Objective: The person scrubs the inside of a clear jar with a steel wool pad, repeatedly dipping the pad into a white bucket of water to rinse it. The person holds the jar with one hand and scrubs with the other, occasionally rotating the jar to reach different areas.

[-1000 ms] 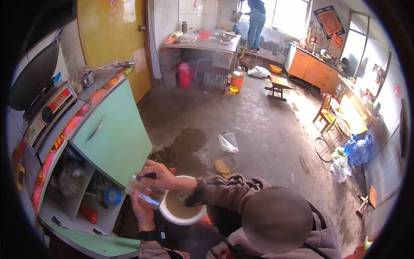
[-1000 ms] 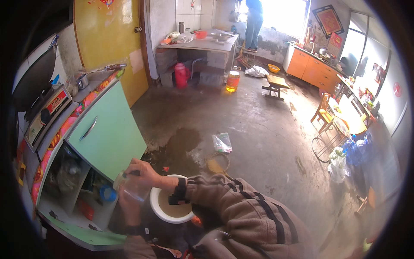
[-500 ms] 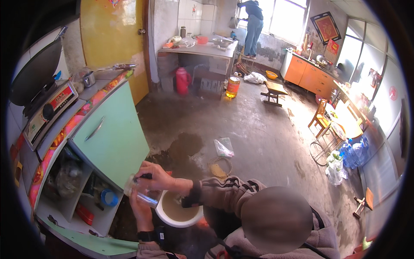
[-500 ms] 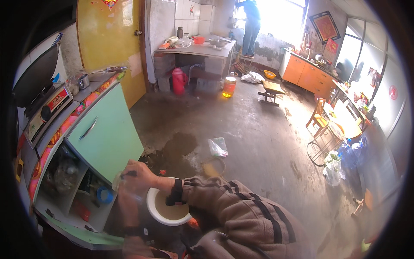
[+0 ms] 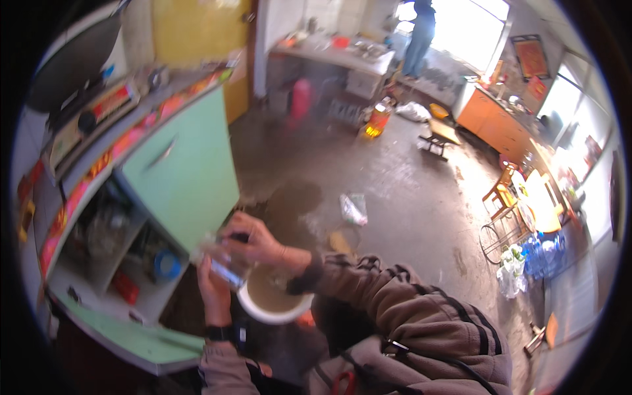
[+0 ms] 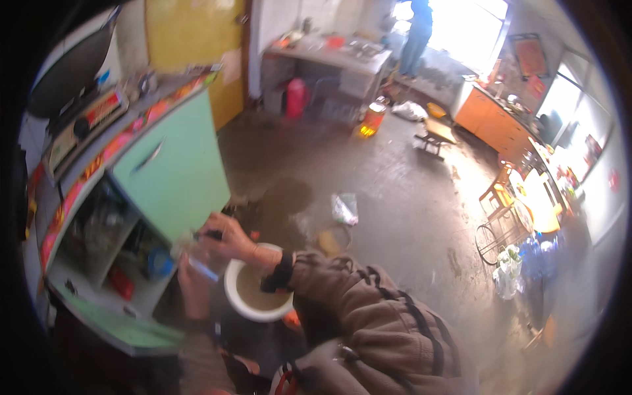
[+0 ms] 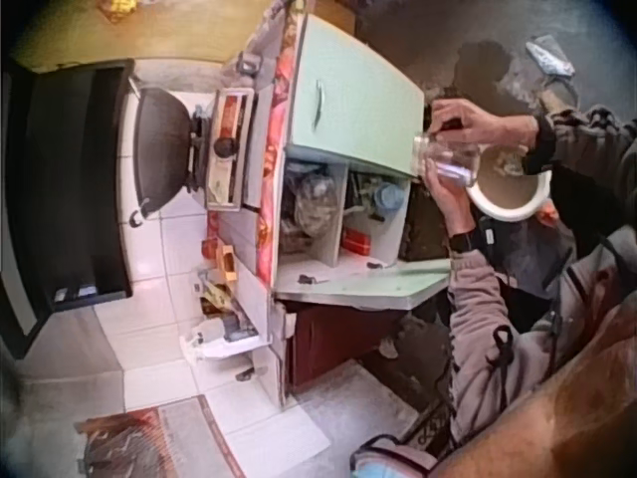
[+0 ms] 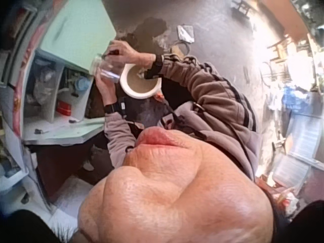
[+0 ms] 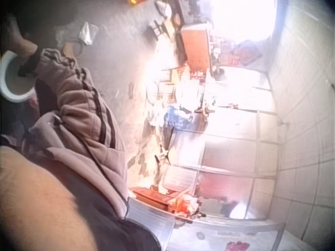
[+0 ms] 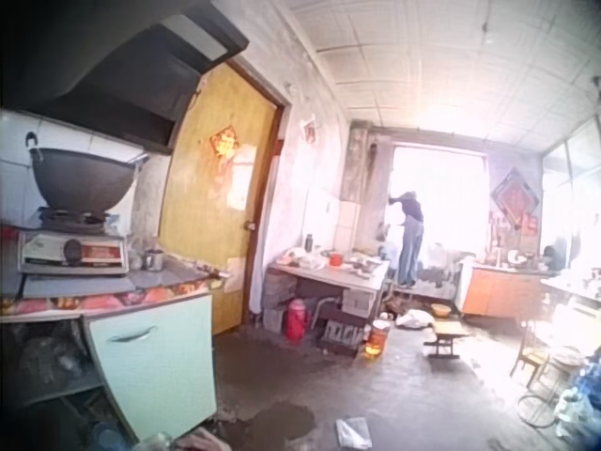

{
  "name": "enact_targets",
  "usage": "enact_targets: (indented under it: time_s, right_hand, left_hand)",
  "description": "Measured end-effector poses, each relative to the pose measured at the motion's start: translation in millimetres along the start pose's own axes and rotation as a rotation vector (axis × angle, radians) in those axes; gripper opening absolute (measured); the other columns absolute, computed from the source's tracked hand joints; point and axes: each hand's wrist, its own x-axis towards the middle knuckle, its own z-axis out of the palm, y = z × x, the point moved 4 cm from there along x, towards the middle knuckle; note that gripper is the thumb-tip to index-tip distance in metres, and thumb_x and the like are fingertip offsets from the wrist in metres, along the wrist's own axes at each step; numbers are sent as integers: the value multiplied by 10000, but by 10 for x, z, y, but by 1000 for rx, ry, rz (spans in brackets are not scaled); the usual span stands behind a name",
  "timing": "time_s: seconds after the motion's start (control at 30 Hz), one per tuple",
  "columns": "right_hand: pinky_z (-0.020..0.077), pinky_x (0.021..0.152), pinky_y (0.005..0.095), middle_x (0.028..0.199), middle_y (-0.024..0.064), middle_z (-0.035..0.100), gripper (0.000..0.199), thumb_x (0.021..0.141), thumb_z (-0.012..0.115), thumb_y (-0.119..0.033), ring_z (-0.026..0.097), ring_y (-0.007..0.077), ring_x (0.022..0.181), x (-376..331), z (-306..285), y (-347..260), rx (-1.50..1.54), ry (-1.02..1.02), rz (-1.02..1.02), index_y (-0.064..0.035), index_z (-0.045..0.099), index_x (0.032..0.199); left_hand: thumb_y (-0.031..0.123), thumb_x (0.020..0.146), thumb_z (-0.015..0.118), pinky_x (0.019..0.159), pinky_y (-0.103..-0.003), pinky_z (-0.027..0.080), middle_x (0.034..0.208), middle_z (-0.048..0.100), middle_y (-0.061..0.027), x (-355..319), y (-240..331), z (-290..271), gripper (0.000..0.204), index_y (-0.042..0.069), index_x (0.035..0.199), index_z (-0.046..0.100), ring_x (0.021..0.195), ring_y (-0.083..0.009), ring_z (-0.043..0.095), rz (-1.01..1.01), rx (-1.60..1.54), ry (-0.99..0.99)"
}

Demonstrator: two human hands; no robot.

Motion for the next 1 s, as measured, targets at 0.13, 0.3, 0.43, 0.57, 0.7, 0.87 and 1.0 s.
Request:
enact_targets:
  time_s: [0.13, 0.3, 0.43, 0.57, 0.7, 0.87, 1.0]
  right_hand:
    - [581, 871, 405, 1026, 94, 704, 170, 892, 865, -83, 697, 251, 977, -10, 78, 39, -97, 52, -154, -58, 791, 1043]
    - [555, 793, 299, 1008, 69, 673, 131, 957, 806, -13, 695, 155, 904, -34, 168, 154, 76, 56, 92, 4, 776, 1084]
    - [555, 791, 307, 1012, 77, 680, 136, 957, 794, -12, 700, 178, 896, -51, 178, 12, -85, 13, -177, 0, 784, 1092]
    - [581, 797, 366, 1037, 100, 702, 120, 921, 797, -33, 729, 243, 898, -52, 65, 178, -50, 90, 106, -31, 776, 1039]
    - [566, 820, 335, 1048, 82, 683, 115, 956, 787, -38, 701, 200, 918, -169, 43, 254, 4, 52, 174, -20, 768, 1068]
    - [536, 861, 289, 1059, 41, 647, 142, 1012, 776, -48, 661, 131, 977, -258, -15, 347, 271, 57, 274, -10, 770, 1149]
    - [527, 859, 297, 1078, 47, 660, 150, 1010, 777, -49, 661, 143, 985, -216, -133, 355, 187, -14, 133, -25, 786, 1158]
  left_hand:
    - [371, 1124, 604, 1136, -442, 504, 1355, 695, -89, -37, -61, 6, 488, 42, 1484, 604, 1299, -236, 649, 16, 119, -51]
    - [319, 1080, 661, 1148, -437, 505, 1379, 694, -111, -37, 37, 13, 523, 14, 1500, 590, 1305, -251, 661, 66, 141, -76]
    - [312, 1070, 658, 1188, -442, 486, 1434, 675, -113, -2, 54, 55, 563, 12, 1537, 563, 1357, -252, 639, 91, 133, -43]
    - [362, 1070, 666, 1198, -452, 478, 1463, 653, -112, -54, 3, 70, 602, 21, 1551, 550, 1374, -265, 626, -6, 155, -36]
    - [429, 1075, 650, 1175, -453, 488, 1472, 645, -107, -69, 84, 42, 641, 36, 1568, 537, 1378, -262, 617, 45, 155, -84]
    - [548, 1089, 632, 1190, -455, 469, 1537, 605, -106, 49, -11, 38, 752, 49, 1632, 483, 1413, -244, 583, 95, 262, -86]
    - [409, 1071, 736, 1196, -445, 472, 1405, 671, -91, 97, -160, 97, 742, 47, 1651, 448, 1332, -223, 625, 76, 342, -165]
